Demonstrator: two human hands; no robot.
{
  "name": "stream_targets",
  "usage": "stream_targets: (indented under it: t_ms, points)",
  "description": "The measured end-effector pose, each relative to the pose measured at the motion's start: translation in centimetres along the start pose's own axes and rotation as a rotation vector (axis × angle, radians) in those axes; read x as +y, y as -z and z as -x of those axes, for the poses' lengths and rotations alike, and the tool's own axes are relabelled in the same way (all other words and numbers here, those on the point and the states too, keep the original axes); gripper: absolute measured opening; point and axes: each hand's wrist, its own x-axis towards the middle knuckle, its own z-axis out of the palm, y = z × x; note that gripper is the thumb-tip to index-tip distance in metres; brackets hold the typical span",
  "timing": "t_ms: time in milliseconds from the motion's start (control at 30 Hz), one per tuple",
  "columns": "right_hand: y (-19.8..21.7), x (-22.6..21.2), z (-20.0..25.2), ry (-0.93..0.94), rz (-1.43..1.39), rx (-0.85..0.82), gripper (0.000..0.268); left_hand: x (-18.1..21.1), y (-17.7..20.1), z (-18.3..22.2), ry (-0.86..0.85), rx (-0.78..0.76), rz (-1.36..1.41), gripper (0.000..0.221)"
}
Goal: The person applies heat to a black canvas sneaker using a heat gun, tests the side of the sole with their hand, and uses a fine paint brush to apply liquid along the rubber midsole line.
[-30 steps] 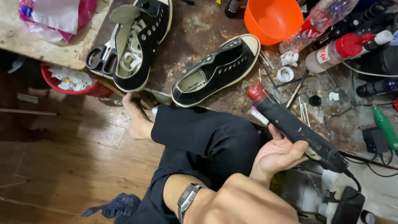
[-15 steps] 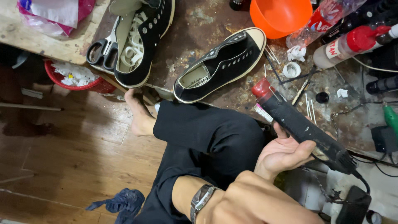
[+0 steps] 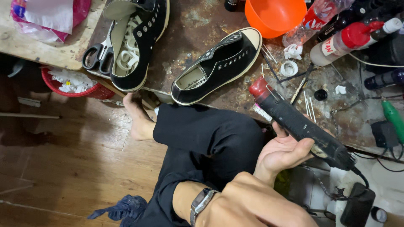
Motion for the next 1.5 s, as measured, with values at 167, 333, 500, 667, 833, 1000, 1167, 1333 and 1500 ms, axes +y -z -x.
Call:
stream_targets:
  t_ms: [167,333,500,667,833,1000,1167,1333,1500]
  points:
    - [0.2,0.0,-0.1,0.014,-0.009,-0.008,0.061,-1.9,-0.1,-0.3,-0.058,-0.044,0.017,0.047]
    - [0.1,0.2,0.0,0.036,0.008,0.006,0.059,1.6,1.3,-0.7,-0.165,-0.117,0.01,0.053]
    - [0.4,0.2,0.0,0.017,-0.015,-0.017,0.061,5.6,3.1,3.2,-0.35,-0.554,-0.392,0.041]
    - [-0.1,-0.3,0.1,0.038,0.002,0.01,0.061,5.0,2.6,3.9,-0.295,-0.557,-0.346,0.038]
    - [-0.5,-0.7,-0.3,0.086,0.037,-0.119,0.034,4.9,2.7,3.6,-0.267,-0.56,-0.328,0.036]
    - [-0.1,-0.6,-0.3,0.098,0.043,-0.13,0.035,4.6,2.5,3.9,-0.199,-0.55,-0.271,0.032]
    - [1.0,-1.1,-1.6,0.159,0.08,-0.178,0.055,7.9,3.8,2.2,-0.303,-0.477,-0.518,0.026]
    - [1.6,-3.8,-3.3,0.118,0.19,-0.374,0.062,6.9,7.1,2.2,-0.317,0.017,-0.659,0.016]
    - [1.8,-4.3,-3.2,0.341,0.272,-0.426,0.054,5.6,9.9,3.7,-0.164,0.644,-0.883,0.007]
